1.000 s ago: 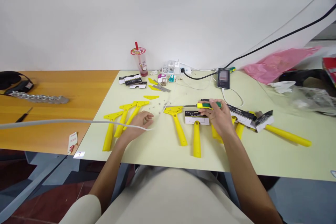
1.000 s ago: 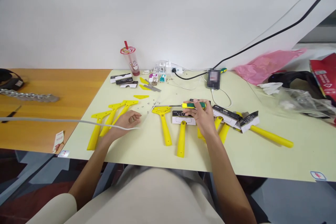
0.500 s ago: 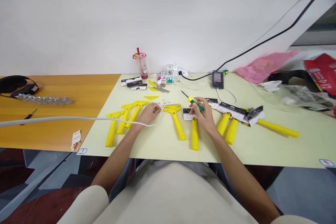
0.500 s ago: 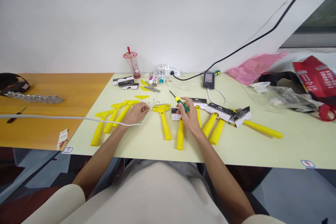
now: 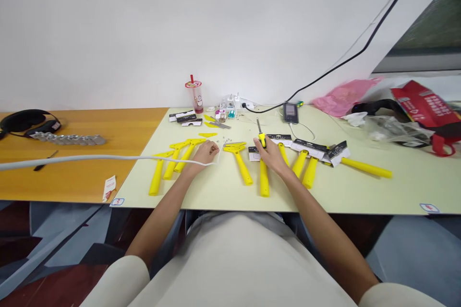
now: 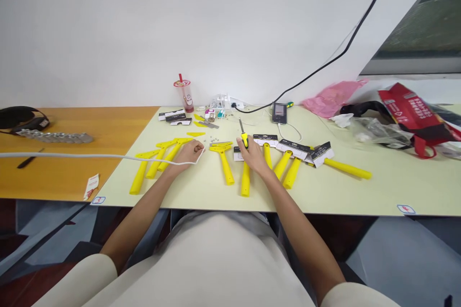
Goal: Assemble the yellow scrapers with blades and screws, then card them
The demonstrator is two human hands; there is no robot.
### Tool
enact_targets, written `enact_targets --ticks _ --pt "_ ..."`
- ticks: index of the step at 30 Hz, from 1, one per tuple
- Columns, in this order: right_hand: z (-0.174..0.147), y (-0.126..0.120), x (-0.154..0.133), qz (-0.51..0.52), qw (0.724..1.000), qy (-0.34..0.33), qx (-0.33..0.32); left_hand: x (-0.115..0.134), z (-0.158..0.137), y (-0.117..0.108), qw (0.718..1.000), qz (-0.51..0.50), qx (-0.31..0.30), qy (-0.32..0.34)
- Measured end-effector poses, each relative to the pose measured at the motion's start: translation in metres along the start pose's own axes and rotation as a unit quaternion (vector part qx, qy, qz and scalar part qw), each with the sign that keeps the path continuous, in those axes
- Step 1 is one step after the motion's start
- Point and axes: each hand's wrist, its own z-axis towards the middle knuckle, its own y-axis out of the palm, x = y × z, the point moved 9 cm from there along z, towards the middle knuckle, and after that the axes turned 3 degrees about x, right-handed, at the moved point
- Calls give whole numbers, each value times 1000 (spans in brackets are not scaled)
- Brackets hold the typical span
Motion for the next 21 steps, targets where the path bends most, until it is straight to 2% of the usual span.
enact_targets --ticks 4,10,15,21 --pt "22 31 -12 -65 990 -72 -99 -1 -2 2 1000 1 2 12" --pt "50 68 -13 -82 979 -99 -156 -1 -8 4 999 -22 1 29" --pt "47 75 -9 -70 976 -104 -176 1 -5 10 999 -49 -11 23" --pt "42 76 -3 -47 975 -99 -194 6 -2 18 997 -69 14 43"
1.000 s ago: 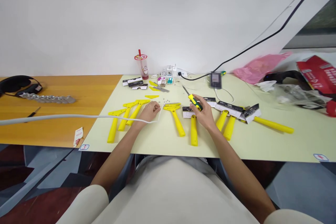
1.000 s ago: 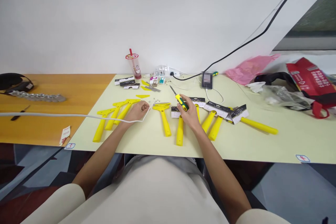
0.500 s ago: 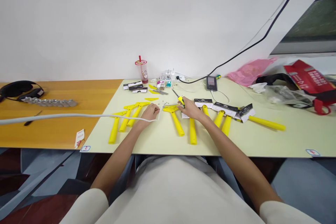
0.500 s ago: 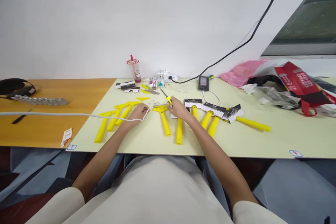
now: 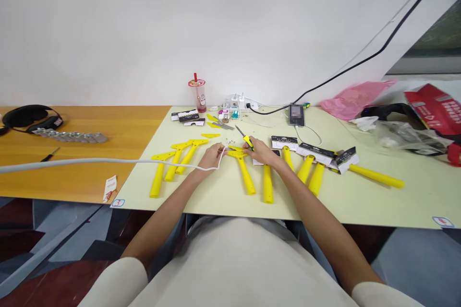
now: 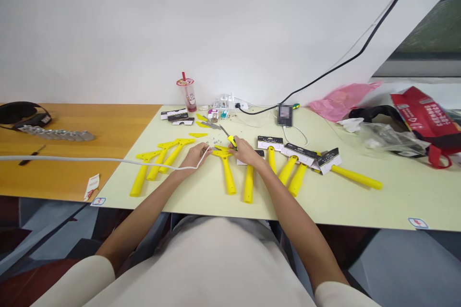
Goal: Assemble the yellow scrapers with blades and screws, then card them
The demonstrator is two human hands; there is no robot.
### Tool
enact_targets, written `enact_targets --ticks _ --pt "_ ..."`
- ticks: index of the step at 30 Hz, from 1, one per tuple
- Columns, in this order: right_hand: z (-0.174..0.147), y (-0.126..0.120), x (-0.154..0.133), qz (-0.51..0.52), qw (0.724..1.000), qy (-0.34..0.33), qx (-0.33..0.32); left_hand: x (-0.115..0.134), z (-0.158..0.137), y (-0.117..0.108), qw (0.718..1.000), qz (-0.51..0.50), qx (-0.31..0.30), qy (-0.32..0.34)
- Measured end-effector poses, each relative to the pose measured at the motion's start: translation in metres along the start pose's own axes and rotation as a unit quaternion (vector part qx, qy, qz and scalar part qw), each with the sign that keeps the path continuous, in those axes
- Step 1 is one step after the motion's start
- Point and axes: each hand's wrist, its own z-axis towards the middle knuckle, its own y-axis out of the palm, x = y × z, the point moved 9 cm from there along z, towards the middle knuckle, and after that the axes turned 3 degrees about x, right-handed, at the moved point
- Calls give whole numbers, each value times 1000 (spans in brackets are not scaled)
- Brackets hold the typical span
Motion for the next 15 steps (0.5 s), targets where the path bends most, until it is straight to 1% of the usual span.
enact_targets --ticks 2,5,7,15 --pt "0 0 1 7 1000 -1 -2 0 0 0 1000 -6 18 8" --pt "1 1 1 13 1000 0 -1 5 0 -1 998 0 49 39" --pt "1 1 1 15 1000 2 -1 7 0 -1 997 4 58 50" --pt "0 3 -2 34 999 15 -21 10 0 6 998 -28 58 24"
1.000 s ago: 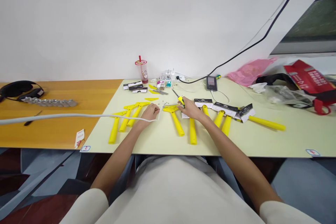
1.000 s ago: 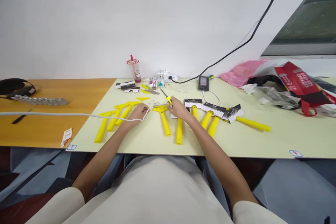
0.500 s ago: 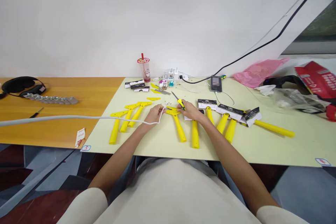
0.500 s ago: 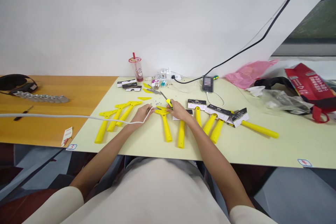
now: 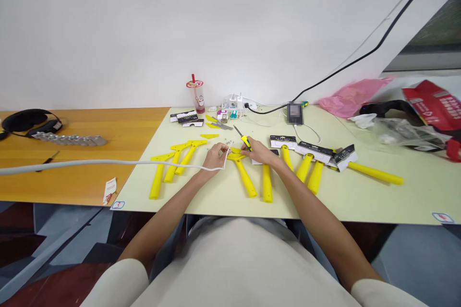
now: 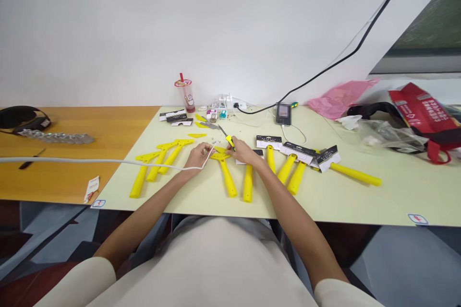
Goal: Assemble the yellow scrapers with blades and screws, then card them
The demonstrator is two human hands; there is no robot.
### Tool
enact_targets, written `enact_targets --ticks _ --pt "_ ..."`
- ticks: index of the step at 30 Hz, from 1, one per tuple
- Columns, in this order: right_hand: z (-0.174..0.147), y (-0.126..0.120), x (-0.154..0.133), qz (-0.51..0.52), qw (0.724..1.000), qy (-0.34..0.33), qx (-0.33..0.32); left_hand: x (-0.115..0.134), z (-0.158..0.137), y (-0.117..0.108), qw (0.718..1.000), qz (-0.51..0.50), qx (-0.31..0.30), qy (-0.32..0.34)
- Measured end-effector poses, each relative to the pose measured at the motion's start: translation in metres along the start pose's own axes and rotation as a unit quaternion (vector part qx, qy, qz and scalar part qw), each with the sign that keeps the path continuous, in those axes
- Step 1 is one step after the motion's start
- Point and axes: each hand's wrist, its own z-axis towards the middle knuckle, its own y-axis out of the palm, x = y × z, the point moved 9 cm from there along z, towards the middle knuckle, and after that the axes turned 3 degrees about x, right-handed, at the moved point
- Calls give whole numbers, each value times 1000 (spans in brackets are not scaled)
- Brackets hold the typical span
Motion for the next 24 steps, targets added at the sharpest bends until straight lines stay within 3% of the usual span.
enact_targets --ticks 7,16,20,24 --pt "2 1 4 0 1000 13 12 -16 10 3 998 -48 5 -39" --pt "3 0 8 21 999 19 26 12 52 35 985 -50 -157 46" --pt "2 -7 13 49 997 31 50 14 64 51 974 -77 -212 11" --pt "2 -19 21 90 991 48 86 14 72 54 971 -70 -230 -16"
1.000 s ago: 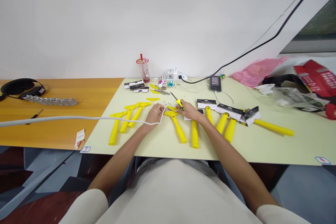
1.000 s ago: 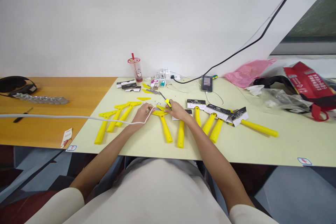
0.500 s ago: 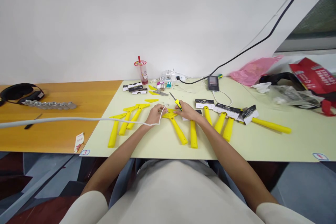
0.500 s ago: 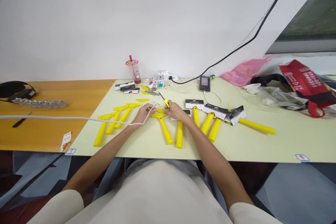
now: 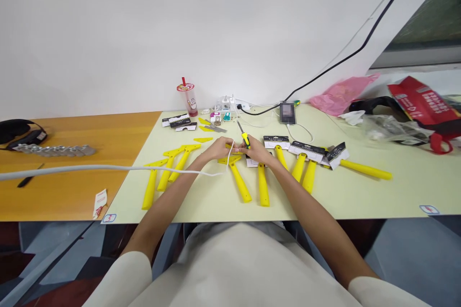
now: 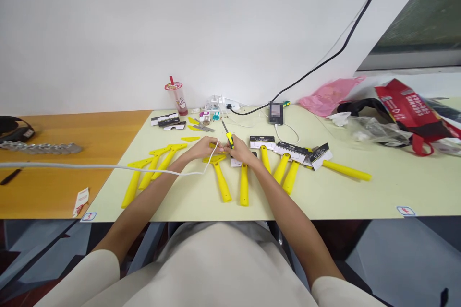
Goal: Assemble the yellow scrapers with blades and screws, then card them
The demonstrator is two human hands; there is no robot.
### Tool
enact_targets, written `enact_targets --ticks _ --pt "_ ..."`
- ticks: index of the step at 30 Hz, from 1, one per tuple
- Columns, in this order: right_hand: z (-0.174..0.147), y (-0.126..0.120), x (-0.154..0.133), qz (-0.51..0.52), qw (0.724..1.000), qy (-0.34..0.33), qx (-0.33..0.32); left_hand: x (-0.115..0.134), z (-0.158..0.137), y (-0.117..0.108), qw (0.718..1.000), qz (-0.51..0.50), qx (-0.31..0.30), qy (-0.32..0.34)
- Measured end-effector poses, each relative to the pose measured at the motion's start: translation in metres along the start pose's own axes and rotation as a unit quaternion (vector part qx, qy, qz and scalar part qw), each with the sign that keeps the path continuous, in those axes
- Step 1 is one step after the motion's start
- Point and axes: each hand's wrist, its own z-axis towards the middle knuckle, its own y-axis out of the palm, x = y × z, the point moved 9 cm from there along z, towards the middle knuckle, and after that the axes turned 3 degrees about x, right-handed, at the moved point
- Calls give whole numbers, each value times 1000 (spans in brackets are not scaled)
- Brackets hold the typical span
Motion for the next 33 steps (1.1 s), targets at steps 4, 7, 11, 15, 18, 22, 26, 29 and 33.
enact_targets --ticks 4,7,11,15,18,22,26,29,33 --pt "3 -9 6 49 998 22 34 0 8 0 998 -51 -33 -34" --pt "4 -11 9 78 995 32 49 -2 11 8 991 -104 -58 -54" --pt "2 -15 8 82 994 39 57 -9 9 16 980 -168 -45 -93" --pt "-2 -18 3 85 994 41 58 -16 4 8 965 -225 35 -128" --pt "-5 -16 0 131 989 49 47 -14 3 4 960 -244 58 -123" --pt "-8 -12 0 208 975 64 51 -14 0 7 958 -251 54 -128" --pt "-10 -9 0 222 971 66 59 -15 -4 13 955 -260 29 -143" --pt "-13 -5 0 236 967 82 54 -15 -8 14 952 -263 12 -156" --pt "-17 -2 1 245 961 112 53 -8 -10 11 956 -254 -8 -149"
